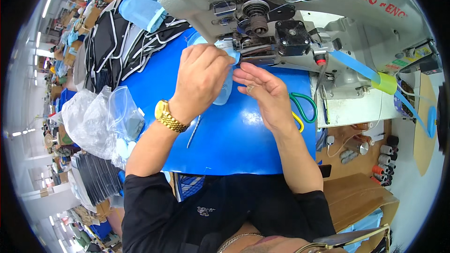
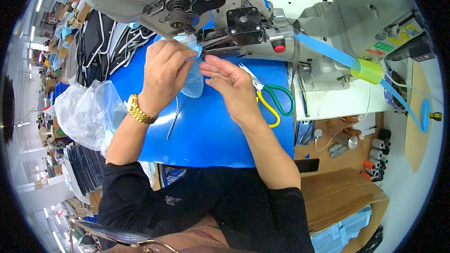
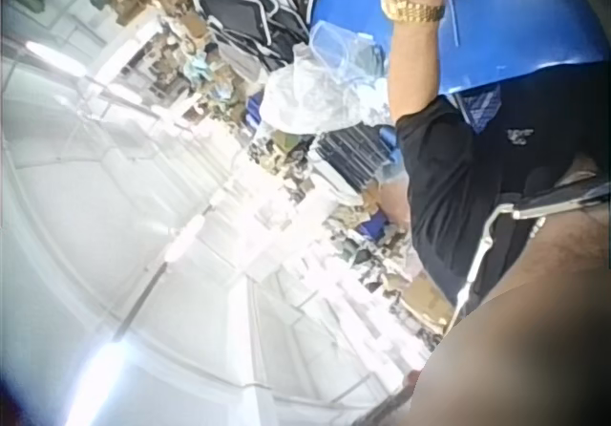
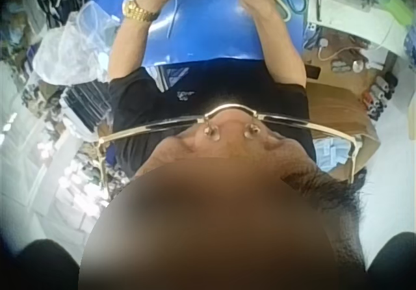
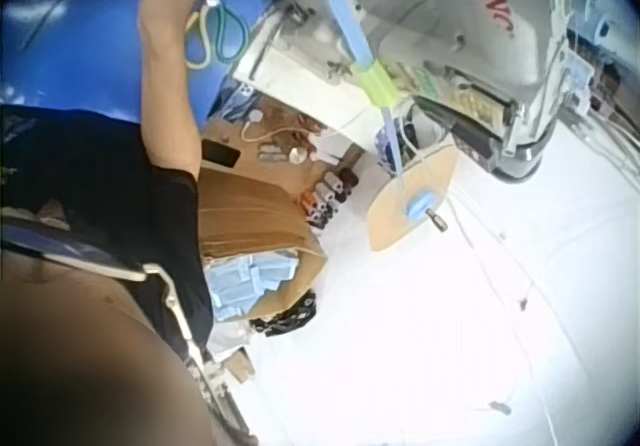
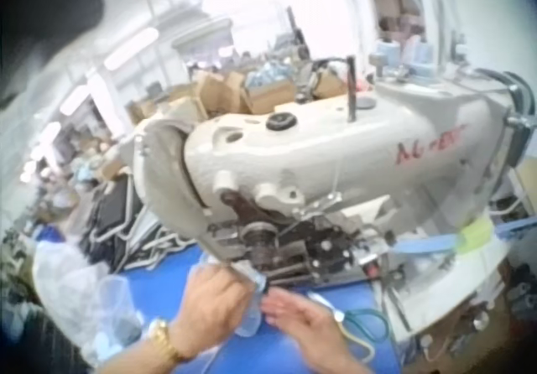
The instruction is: Assembling and sewing a mesh mask using an industrial sewing machine and scissors.
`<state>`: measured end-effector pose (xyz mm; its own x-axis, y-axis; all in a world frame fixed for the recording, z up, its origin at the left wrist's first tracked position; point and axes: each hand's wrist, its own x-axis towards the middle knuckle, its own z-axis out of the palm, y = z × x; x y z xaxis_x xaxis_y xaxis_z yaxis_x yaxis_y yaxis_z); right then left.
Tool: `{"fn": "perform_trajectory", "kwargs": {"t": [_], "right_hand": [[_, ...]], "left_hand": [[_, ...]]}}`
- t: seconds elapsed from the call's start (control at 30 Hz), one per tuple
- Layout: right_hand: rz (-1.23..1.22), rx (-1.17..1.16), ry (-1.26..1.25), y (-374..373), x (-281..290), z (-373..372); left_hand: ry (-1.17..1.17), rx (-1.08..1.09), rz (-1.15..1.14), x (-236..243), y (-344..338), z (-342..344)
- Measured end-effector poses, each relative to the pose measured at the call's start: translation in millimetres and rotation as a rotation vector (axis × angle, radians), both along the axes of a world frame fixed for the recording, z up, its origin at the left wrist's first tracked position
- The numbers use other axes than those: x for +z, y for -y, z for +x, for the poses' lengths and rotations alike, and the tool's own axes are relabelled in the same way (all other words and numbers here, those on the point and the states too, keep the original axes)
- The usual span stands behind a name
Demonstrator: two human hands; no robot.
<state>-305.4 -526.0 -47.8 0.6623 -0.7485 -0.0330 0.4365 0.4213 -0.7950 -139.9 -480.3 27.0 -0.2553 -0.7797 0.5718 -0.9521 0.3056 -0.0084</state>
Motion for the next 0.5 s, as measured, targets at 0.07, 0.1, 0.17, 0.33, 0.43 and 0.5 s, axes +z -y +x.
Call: {"fn": "perform_trajectory", "kwargs": {"t": [0.07, 0.1, 0.17, 0.33, 0.43, 0.5], "right_hand": [[-0.008, -0.004, -0.014, -0.6, 0.5, -1.3], [-0.017, -0.009, -0.03, -0.5, 0.9, -2.5], [-0.034, -0.003, -0.066, -1.0, 1.2, -9.4], [-0.4, -0.129, -0.26, 4.0, 25.0, -75.9], [-0.856, -0.562, -0.458, 25.2, 82.8, -147.4], [-1.017, -0.953, -0.563, 71.8, 111.8, -204.7]], "left_hand": [[-0.004, 0.002, -0.011, -3.7, 0.8, -5.0], [-0.001, 0.021, -0.033, -5.9, 2.3, -6.7], [-0.003, 0.04, -0.058, -7.5, 5.2, -8.6], [-0.047, 0.031, -0.118, -17.3, 12.5, 0.2], [-0.119, 0.065, -0.126, -21.6, 7.2, 1.1], [-0.149, 0.087, -0.139, -25.2, 5.0, 1.0]]}}
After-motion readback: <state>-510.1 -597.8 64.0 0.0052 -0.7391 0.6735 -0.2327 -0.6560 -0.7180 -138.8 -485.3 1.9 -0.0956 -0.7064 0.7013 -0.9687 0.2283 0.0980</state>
